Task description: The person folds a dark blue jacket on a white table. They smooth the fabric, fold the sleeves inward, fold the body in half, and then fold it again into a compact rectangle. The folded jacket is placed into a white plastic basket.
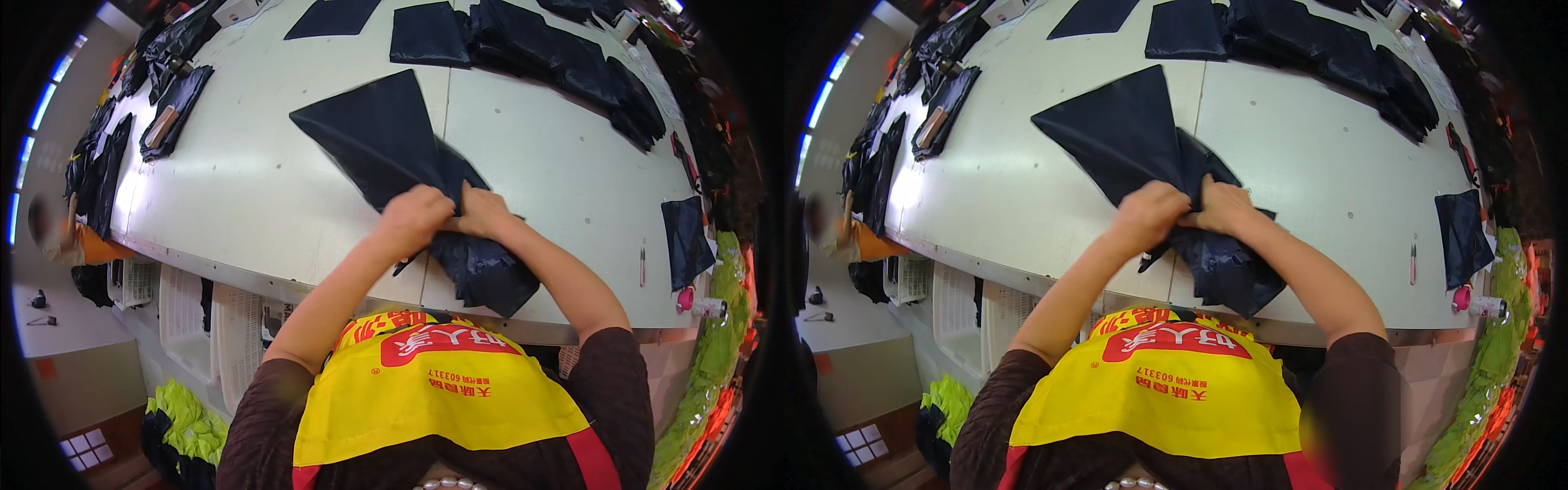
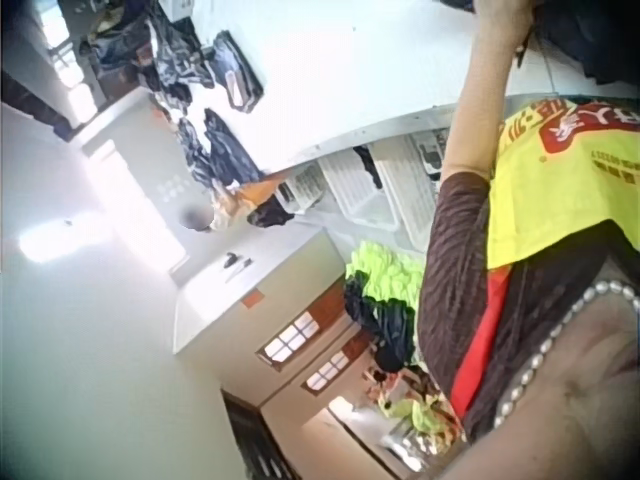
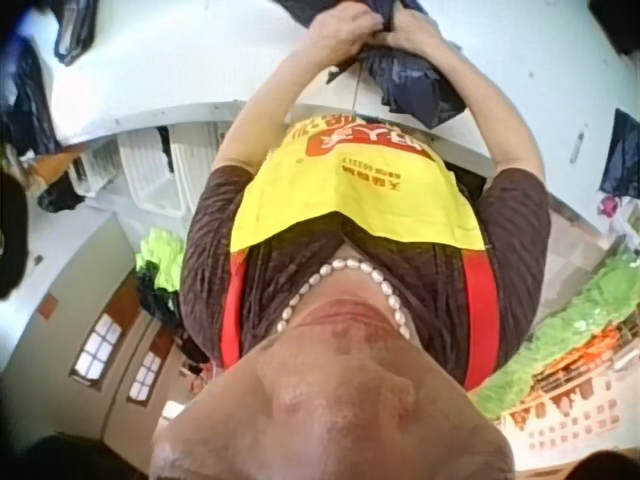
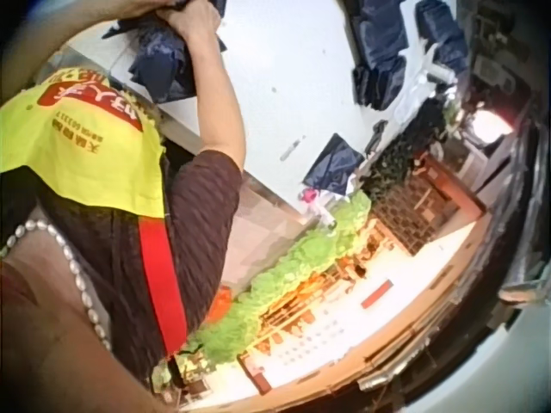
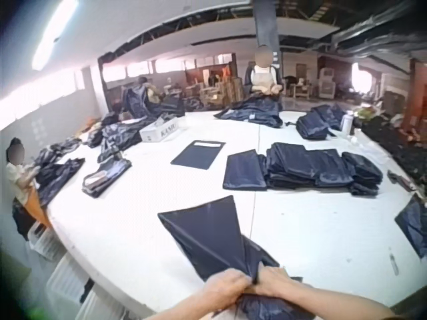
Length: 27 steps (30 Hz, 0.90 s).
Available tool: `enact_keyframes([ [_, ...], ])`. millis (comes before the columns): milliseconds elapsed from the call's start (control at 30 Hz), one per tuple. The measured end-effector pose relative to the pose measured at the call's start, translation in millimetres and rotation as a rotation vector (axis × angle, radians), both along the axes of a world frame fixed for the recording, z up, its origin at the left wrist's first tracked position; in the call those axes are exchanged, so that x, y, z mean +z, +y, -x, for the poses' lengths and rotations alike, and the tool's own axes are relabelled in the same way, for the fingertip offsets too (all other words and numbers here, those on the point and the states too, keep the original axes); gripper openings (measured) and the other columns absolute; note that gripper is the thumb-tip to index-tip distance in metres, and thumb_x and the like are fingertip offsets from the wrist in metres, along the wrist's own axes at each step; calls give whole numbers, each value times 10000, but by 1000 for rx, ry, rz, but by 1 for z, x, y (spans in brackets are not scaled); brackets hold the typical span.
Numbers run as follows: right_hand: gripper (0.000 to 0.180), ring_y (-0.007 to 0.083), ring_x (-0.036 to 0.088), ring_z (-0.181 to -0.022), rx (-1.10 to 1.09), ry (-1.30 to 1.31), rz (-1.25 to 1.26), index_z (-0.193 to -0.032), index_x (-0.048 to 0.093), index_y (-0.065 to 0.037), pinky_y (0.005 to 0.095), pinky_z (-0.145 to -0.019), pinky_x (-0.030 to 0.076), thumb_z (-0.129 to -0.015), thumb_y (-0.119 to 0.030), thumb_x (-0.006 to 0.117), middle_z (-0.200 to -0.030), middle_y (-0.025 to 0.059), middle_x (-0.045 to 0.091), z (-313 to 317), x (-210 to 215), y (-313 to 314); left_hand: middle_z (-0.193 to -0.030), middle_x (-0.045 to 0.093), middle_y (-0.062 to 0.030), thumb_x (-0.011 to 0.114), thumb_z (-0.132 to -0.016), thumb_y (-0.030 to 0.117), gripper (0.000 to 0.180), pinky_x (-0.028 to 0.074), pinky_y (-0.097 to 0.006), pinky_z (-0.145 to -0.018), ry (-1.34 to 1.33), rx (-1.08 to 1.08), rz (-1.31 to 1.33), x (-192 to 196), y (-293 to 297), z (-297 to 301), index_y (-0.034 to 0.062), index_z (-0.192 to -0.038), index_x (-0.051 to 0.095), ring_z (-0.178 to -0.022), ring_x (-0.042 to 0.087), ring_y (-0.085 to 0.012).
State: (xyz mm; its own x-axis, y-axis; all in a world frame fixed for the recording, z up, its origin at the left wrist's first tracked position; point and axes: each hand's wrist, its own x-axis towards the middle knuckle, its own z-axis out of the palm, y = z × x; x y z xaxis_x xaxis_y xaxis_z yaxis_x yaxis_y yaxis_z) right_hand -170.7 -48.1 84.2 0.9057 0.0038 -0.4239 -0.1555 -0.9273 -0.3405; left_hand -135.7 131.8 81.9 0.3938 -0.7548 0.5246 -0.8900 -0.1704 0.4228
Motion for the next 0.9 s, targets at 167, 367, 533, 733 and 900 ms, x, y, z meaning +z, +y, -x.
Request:
enact_keyframes([
  [167, 850, 344, 575, -1091, -228, -161, -664, -1283, 398, 87, 384, -888, 476, -662, -381, 743, -1146, 253, 589, 12, -5, -9, -962, 599, -108, 674, -700, 53, 327, 449, -377, -789, -153, 138, 56, -1, 19, 21, 42, -1017, 597, -894, 569, -294],
  [367, 685, 268, 640, -959, -804, 95, -1515, -1293, 402, 69, 319, -836, 542, -768, -213, 741, -1119, 190, 596, 30, 11, -17, -1440, 267, -223, 759, -655, 117, 1001, 268, -415, -1082, 423, 374, 14, -65, 71, 53, -4, -1438, 147, -1336, 298, -350],
  [533, 612, 249, 659, -913, -804, 81, -1818, -1289, 415, 62, 325, -800, 559, -821, -213, 698, -1126, 162, 604, 39, 11, -13, -1180, 530, -220, 727, -727, 203, 597, 421, -391, -916, 472, 504, 58, -69, 26, 25, 7, -1229, 469, -1092, 513, -378],
  [733, 474, 315, 658, -865, -707, -107, -1798, -1188, 491, 68, 373, -744, 548, -865, -252, 623, -1041, 188, 634, 45, -10, -16, -792, 560, -156, 597, -692, 81, 132, 467, -432, -681, 174, 179, -396, -35, 19, 62, 32, -811, 572, -761, 568, -351],
  [900, 444, 339, 653, -843, -679, -215, -1651, -1157, 503, 69, 394, -731, 541, -875, -258, 601, -1017, 199, 636, 54, -15, -16, -792, 564, -143, 634, -658, 72, 213, 471, -432, -668, 202, 173, -419, 5, 42, 74, 13, -838, 538, -738, 571, -349],
])
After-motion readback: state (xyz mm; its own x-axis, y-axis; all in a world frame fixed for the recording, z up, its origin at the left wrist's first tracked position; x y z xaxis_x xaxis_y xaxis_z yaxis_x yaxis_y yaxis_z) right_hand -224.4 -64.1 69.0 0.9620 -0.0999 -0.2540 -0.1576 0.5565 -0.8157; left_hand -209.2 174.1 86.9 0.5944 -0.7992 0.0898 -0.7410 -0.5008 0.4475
